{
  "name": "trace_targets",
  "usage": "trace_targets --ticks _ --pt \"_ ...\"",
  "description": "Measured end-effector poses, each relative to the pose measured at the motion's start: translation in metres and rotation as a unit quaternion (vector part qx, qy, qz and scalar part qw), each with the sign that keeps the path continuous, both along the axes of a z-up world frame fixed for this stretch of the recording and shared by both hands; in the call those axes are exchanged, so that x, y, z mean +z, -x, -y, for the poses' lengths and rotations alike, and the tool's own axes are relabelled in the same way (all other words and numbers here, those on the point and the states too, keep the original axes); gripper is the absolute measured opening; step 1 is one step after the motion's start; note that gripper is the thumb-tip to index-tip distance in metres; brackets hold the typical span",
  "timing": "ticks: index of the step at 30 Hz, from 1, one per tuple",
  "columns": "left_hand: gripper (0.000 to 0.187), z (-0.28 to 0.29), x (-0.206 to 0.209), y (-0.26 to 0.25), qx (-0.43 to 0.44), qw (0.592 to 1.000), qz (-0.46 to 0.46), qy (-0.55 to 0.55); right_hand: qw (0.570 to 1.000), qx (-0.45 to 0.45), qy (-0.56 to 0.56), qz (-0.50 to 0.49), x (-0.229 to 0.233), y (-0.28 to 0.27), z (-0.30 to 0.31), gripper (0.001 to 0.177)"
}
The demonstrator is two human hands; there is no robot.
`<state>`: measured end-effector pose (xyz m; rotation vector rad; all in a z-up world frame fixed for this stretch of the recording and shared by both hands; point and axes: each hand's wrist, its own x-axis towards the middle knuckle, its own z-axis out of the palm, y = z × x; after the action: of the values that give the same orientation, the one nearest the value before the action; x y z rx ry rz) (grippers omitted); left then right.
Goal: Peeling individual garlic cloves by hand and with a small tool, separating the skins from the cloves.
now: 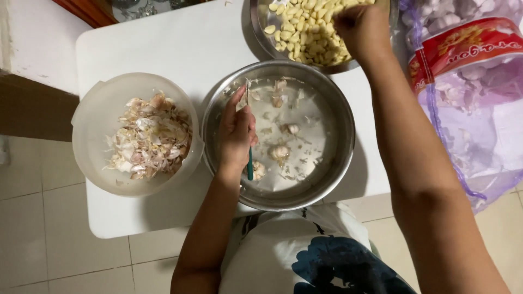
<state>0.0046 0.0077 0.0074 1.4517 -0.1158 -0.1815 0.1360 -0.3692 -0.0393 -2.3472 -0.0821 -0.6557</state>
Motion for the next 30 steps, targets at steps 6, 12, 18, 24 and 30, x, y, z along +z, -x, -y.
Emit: trace_targets --ticks 6,12,18,24,30 --pt "0.042 -0.001 -0.022 -0.003 -0.029 0.999 0.031 0.025 0.920 -0.105 0.231 -0.300 -0.041 -0.016 0.005 0.027" --pt "0.041 -0.001 -0.026 -0.003 -0.034 0.999 0.040 0.007 0.979 -0.070 0.013 -0.191 -0.011 0.014 -0.017 0.041" --pt "0.047 0.005 0.013 0.003 -0.073 0.990 0.024 -0.119 0.871 -0.008 -0.366 -0.327 0.117 0.095 -0.113 0.010" --pt "0.042 0.005 -0.010 0.002 -0.082 0.996 0.035 0.003 0.774 0.144 -0.582 -0.202 0.066 0.122 -0.167 0.024" --pt "0.053 -0.004 -0.013 -0.009 -0.001 0.999 0.045 -0.017 0.983 0.090 -0.103 -0.125 0.040 0.115 -0.155 0.013"
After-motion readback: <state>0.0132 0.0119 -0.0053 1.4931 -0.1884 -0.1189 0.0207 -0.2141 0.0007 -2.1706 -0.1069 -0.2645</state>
